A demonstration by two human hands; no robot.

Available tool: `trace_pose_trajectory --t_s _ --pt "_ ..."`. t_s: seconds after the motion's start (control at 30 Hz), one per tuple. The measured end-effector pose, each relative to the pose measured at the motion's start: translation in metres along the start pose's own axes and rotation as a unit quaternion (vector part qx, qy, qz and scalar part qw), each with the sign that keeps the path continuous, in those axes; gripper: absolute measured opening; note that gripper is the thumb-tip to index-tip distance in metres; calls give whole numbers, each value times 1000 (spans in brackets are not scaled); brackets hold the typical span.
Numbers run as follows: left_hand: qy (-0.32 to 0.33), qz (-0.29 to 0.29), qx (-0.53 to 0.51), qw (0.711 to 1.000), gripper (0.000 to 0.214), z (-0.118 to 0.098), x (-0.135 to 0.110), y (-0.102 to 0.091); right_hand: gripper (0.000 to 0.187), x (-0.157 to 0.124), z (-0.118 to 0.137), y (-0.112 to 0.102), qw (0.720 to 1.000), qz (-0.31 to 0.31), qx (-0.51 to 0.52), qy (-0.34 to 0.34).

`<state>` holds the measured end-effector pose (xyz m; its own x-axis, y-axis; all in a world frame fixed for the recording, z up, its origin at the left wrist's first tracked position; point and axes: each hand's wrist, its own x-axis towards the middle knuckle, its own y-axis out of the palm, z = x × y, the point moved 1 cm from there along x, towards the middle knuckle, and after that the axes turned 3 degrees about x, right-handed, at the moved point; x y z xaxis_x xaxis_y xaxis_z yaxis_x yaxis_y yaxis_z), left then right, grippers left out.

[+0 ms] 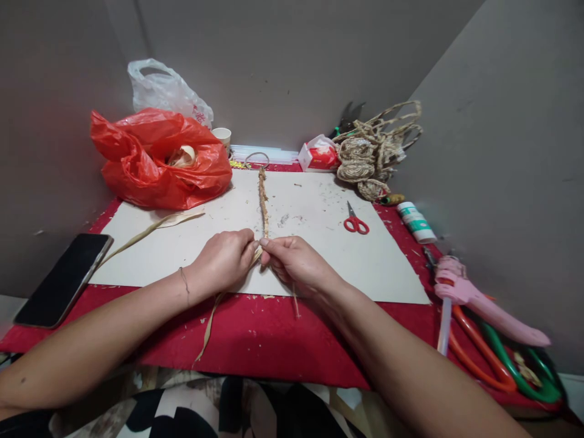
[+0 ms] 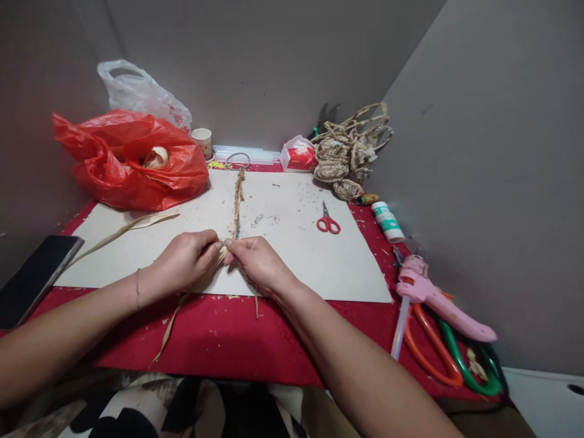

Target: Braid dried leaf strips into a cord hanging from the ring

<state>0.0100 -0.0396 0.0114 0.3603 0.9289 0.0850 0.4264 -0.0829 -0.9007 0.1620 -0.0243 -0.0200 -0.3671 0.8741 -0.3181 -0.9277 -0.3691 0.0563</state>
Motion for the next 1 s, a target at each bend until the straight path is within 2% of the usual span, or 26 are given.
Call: trace_pose_trajectory --t_s 0.2,0.3,0.37,0.47,0.53,0.6,0.67,0.7,0.73,0.77,0.83,0.87,0.9,0.93,1.0 --pt "18 50 87 995 31 -11 -15 8 39 -1 -4 2 999 -14 30 2" --pt "38 67 140 987 29 -17 -21 15 43 -2 -4 3 999 8 50 7" --pt "43 69 146 986 29 -19 -25 18 39 -3 -3 4 997 36 72 16" --pt "69 55 74 993 25 -20 -30 17 25 -5 1 3 991 66 106 42" --pt "87 34 7 996 24 -19 -29 10 22 -6 5 1 987 73 132 55" --pt "65 -24 -50 996 25 -14 -22 2 23 -7 8 -1 983 79 157 61" --pt "11 -88 -128 988 21 -7 -12 -3 24 -8 11 -3 980 85 170 61" --pt "-11 -88 -191 978 18 -4 -7 -3 24 -8 11 -3 979 87 171 62" --pt "-30 -55 -270 961 17 -1 -2 -1 24 -7 12 -4 979 91 170 62" --pt "-47 3 -355 934 16 0 2 3 24 -7 12 -5 979 96 167 62" --pt "-79 119 -489 861 18 2 7 11 25 -6 11 -7 979 111 158 58" --pt "-91 152 -526 832 20 2 7 14 26 -6 11 -8 980 118 152 57" --pt "-100 166 -544 816 21 2 7 16 27 -5 11 -9 980 123 146 56" --pt "-102 167 -545 815 22 3 6 17 27 -5 11 -10 981 125 139 56" --pt "-87 145 -507 845 23 4 4 17 28 -5 11 -11 982 125 127 60"
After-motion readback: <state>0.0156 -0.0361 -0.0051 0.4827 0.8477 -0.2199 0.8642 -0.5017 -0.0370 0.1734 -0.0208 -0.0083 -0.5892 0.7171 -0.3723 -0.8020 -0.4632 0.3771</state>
